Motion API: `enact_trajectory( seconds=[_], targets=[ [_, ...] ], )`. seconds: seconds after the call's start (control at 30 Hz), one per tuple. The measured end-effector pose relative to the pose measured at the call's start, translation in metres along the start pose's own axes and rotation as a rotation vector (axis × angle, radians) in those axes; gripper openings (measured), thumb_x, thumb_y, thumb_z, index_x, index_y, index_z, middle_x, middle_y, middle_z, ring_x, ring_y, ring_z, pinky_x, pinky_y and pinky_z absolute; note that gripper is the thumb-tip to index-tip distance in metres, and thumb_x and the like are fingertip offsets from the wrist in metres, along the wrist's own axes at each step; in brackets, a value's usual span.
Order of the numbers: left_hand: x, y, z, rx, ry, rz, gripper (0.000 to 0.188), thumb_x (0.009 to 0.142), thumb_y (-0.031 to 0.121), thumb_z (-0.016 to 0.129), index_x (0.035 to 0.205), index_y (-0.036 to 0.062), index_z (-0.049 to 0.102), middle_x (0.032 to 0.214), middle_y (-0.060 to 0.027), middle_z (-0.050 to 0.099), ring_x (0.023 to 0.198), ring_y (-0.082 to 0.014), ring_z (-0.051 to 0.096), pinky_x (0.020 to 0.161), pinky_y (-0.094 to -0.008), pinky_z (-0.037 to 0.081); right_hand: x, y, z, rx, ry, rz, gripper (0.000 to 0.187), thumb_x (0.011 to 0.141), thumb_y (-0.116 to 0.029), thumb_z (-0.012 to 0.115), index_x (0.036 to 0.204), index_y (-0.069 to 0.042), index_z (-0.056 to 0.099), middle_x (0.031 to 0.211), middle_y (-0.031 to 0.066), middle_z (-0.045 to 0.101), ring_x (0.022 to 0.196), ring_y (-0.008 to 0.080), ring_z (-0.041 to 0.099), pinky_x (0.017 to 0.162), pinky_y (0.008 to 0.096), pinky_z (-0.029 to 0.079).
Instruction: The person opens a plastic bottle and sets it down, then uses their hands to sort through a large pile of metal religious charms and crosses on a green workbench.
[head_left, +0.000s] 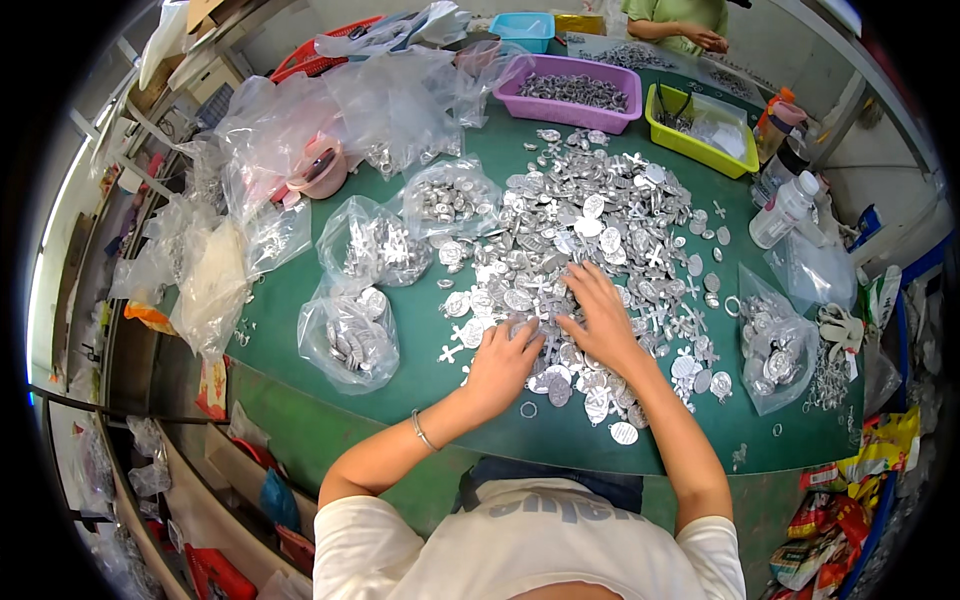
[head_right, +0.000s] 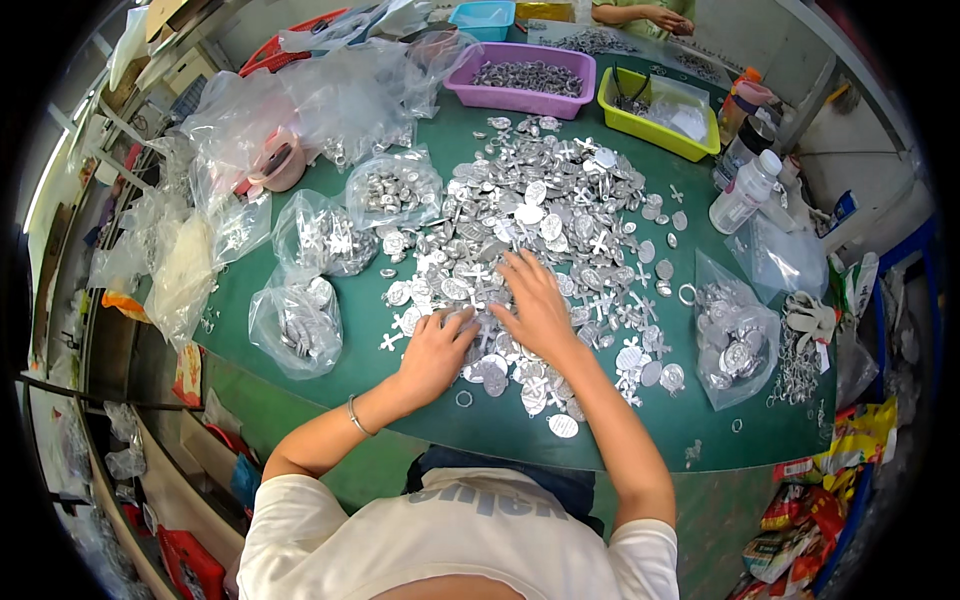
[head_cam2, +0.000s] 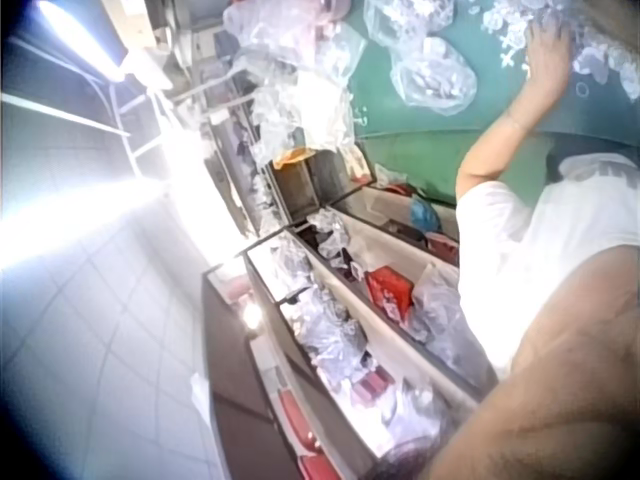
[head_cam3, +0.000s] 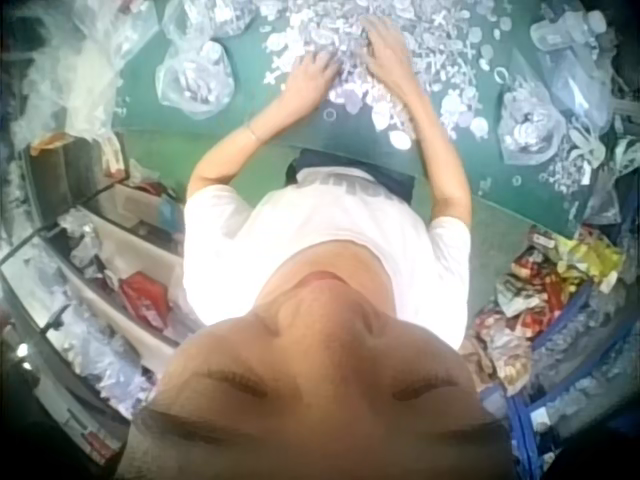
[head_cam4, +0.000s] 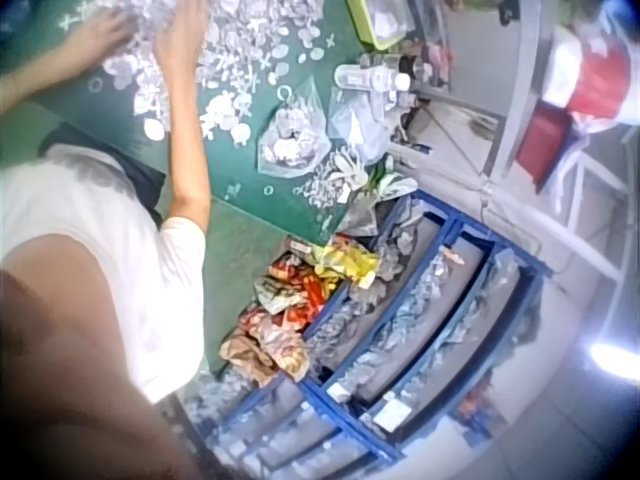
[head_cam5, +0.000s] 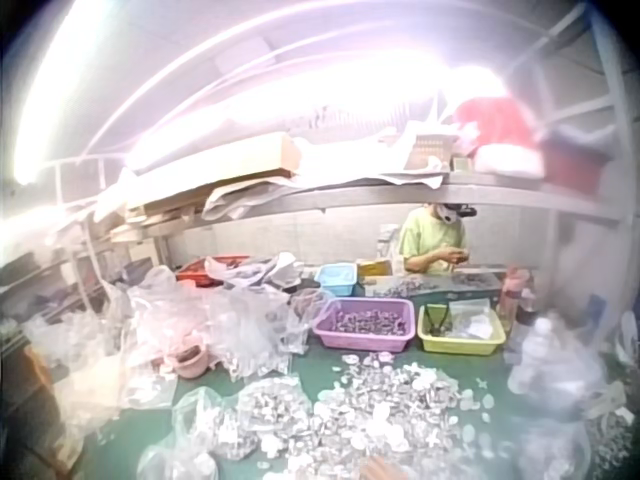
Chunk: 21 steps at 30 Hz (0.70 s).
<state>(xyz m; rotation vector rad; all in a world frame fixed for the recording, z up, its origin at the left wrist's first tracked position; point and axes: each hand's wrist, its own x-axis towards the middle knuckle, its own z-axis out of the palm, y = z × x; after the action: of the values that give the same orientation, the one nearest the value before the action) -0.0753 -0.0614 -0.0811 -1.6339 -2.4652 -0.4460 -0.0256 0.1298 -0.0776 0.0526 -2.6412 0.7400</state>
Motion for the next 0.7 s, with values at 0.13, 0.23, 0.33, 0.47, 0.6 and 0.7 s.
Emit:
enact_trajectory(
  seconds=[0.13,0.23,0.33,0.47,0.6,0.7],
  targets=[
    [-0.008,-0.001,-0.008,-0.104,-0.033,-0.008,0.033,0.073,0.004,0.057,0.106,0.0037,0.056,0.115,-0.0121,0.05,0.104,-0.0313,0.047,0.086,-0.0409,0.038,-0.003,0.0,0.014,-0.173,-0.126,-0.046,0.046,0.08,-0.025,0.061,0.118,-0.003,0.048,0.129,0.0186,0.039,0.127,0.0366,0.029,0.101,0.0452,0.029],
    [0.0,-0.006,-0.016,-0.321,0.023,-0.086,0.03,0.074,0.002,0.056,0.104,0.0027,0.056,0.11,-0.0127,0.052,0.103,-0.0305,0.047,0.086,-0.0406,0.038,-0.012,-0.008,0.009,-0.126,-0.163,-0.001,0.046,0.079,-0.024,0.062,0.118,-0.004,0.049,0.126,0.0197,0.04,0.122,0.0377,0.035,0.098,0.0438,0.033],
    [0.039,-0.02,-0.008,-0.406,0.178,-0.156,0.027,0.074,0.0,0.057,0.101,0.0035,0.057,0.095,-0.0125,0.055,0.098,-0.0288,0.048,0.083,-0.039,0.038,-0.022,-0.013,0.0,-0.055,-0.17,0.042,0.045,0.078,-0.023,0.063,0.118,-0.006,0.05,0.122,0.0187,0.043,0.115,0.0367,0.041,0.095,0.0428,0.036],
    [0.095,-0.037,0.02,-0.214,0.236,-0.113,0.021,0.072,0.001,0.055,0.091,0.0036,0.062,0.088,-0.0107,0.053,0.089,-0.0269,0.049,0.073,-0.0374,0.037,-0.027,-0.013,-0.002,0.018,-0.17,0.035,0.045,0.079,-0.022,0.063,0.118,-0.007,0.049,0.12,0.0167,0.045,0.111,0.0345,0.044,0.093,0.0407,0.037],
    [0.115,-0.045,0.04,-0.027,0.163,-0.073,0.015,0.068,0.002,0.059,0.081,0.007,0.065,0.086,-0.0084,0.053,0.087,-0.0254,0.049,0.072,-0.0371,0.036,-0.028,-0.011,-0.006,0.114,-0.14,0.043,0.037,0.079,-0.019,0.062,0.113,-0.005,0.053,0.117,0.0147,0.049,0.107,0.0334,0.047,0.091,0.0396,0.039],
    [0.113,-0.05,0.042,-0.092,0.193,-0.09,0.009,0.068,0.005,0.063,0.075,0.0077,0.064,0.083,-0.0065,0.053,0.086,-0.0249,0.049,0.072,-0.037,0.037,-0.029,-0.01,-0.008,0.265,-0.059,0.089,0.031,0.079,-0.014,0.061,0.108,-0.003,0.056,0.112,0.0141,0.052,0.104,0.0323,0.05,0.089,0.0383,0.04]
  ],
)
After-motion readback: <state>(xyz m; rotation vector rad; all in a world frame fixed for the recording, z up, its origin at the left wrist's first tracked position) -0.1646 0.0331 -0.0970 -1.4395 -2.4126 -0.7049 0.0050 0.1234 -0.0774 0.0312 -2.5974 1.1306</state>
